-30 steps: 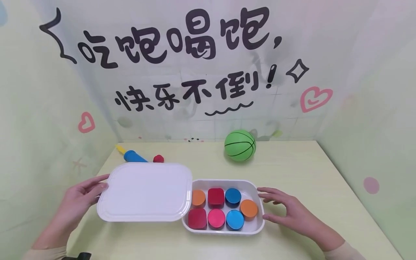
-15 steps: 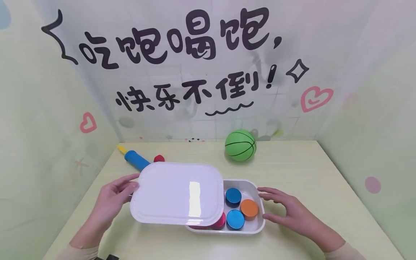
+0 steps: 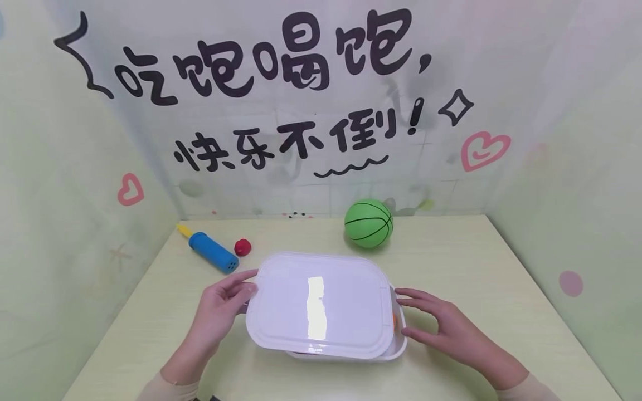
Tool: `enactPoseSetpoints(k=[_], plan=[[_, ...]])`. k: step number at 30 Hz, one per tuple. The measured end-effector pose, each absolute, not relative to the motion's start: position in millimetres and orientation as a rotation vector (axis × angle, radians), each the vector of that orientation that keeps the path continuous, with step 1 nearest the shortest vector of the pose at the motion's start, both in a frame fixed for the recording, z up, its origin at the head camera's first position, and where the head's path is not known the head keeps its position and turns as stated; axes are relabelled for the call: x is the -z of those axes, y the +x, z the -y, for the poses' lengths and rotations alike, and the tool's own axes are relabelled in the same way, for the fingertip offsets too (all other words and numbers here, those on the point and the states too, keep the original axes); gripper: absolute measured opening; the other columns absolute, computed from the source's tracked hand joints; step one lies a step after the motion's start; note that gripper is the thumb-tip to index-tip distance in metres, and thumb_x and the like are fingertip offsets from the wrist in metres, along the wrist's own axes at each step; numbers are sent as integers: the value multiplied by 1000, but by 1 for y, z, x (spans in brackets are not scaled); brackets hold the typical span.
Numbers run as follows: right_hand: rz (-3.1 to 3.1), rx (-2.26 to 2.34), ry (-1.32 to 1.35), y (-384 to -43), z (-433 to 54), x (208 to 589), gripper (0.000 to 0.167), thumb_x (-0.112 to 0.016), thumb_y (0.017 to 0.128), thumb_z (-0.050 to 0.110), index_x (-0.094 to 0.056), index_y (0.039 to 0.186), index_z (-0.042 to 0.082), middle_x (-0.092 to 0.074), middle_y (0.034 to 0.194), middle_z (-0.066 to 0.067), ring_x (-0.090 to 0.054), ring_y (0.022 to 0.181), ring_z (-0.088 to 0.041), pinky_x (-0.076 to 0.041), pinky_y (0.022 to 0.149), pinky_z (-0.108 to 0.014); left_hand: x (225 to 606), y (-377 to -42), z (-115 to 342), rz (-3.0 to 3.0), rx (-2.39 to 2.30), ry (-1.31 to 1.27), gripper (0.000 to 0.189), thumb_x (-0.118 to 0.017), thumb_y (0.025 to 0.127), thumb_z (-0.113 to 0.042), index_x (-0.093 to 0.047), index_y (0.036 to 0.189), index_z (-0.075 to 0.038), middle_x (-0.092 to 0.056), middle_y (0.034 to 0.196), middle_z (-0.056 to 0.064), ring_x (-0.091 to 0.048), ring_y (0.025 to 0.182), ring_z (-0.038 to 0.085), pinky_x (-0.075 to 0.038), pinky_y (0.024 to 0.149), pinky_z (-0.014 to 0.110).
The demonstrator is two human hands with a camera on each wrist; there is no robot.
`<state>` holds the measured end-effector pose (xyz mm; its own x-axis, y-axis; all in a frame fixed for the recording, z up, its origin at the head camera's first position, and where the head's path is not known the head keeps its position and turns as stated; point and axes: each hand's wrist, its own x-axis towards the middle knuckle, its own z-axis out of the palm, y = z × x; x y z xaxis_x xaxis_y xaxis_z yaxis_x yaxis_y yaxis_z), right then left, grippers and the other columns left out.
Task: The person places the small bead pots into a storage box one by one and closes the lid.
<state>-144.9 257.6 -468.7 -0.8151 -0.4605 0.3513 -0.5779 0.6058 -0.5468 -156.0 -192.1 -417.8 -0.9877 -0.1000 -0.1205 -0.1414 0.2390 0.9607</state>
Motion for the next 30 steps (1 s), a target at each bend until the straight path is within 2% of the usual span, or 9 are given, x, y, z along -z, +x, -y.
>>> enactPoseSetpoints(k=[3, 5, 10, 12, 16, 21, 23, 27, 30], plan=[[2643, -955, 869, -145, -257, 467, 47, -86, 86, 31, -69, 130, 28, -62, 144, 10, -62, 131, -15, -38, 107, -5, 422, -157, 181, -2432, -1913, -237, 37, -68, 101, -18, -65, 139, -17, -75, 116, 12, -75, 92, 20, -64, 80, 27], [2627, -925, 869, -145, -256, 467, 49, -88, 84, 25, -69, 130, 29, -63, 142, 9, -63, 129, -15, -44, 106, -10, 425, -157, 176, -2429, -1920, -238, 37, -69, 101, -17, -66, 138, -18, -75, 115, 12, -75, 93, 21, -64, 80, 27], [2551, -960, 863, -146, -255, 466, 56, -89, 79, 6, -69, 127, 27, -69, 131, 8, -66, 121, -10, -59, 91, -27, 431, -157, 168, -2411, -1943, -259, 37, -70, 100, -16, -67, 137, -18, -75, 115, 11, -75, 94, 21, -64, 80, 27], [2513, -990, 843, -146, -255, 465, 56, -88, 78, 3, -70, 126, 25, -72, 124, 9, -68, 114, -9, -59, 86, -26, 432, -156, 166, -2403, -1954, -268, 37, -70, 100, -15, -67, 137, -18, -75, 115, 11, -75, 94, 21, -64, 80, 27], [2408, -1037, 778, -147, -255, 461, 56, -90, 73, -3, -71, 122, 18, -74, 113, 6, -70, 101, -9, -56, 86, -16, 432, -155, 164, -2409, -1958, -272, 37, -69, 100, -15, -67, 137, -18, -75, 116, 11, -75, 94, 21, -64, 80, 27], [2189, -1107, 854, -151, -256, 458, 60, -92, 63, -10, -73, 117, 9, -74, 114, -6, -68, 103, -9, -55, 86, -14, 432, -154, 163, -2403, -1961, -266, 37, -69, 101, -16, -66, 138, -17, -75, 115, 11, -75, 94, 20, -64, 80, 27], [2102, -1125, 918, -153, -256, 458, 52, -92, 67, -5, -73, 114, 7, -73, 115, -11, -67, 107, -11, -55, 88, -14, 433, -153, 161, -2396, -1966, -261, 37, -69, 101, -16, -66, 137, -17, -75, 114, 11, -75, 93, 20, -64, 79, 27], [1991, -1151, 997, -154, -254, 458, 25, -87, 85, 16, -76, 105, 6, -72, 110, -16, -67, 107, -14, -53, 95, -12, 433, -153, 159, -2388, -1968, -248, 36, -69, 100, -16, -67, 137, -17, -76, 111, 10, -74, 92, 21, -64, 78, 27], [1942, -1155, 1015, -154, -251, 455, 19, -82, 90, 21, -77, 99, 4, -72, 106, -18, -69, 105, -15, -52, 97, -13, 433, -152, 159, -2369, -1970, -232, 37, -70, 100, -15, -67, 137, -19, -77, 110, 10, -75, 92, 21, -64, 77, 28]])
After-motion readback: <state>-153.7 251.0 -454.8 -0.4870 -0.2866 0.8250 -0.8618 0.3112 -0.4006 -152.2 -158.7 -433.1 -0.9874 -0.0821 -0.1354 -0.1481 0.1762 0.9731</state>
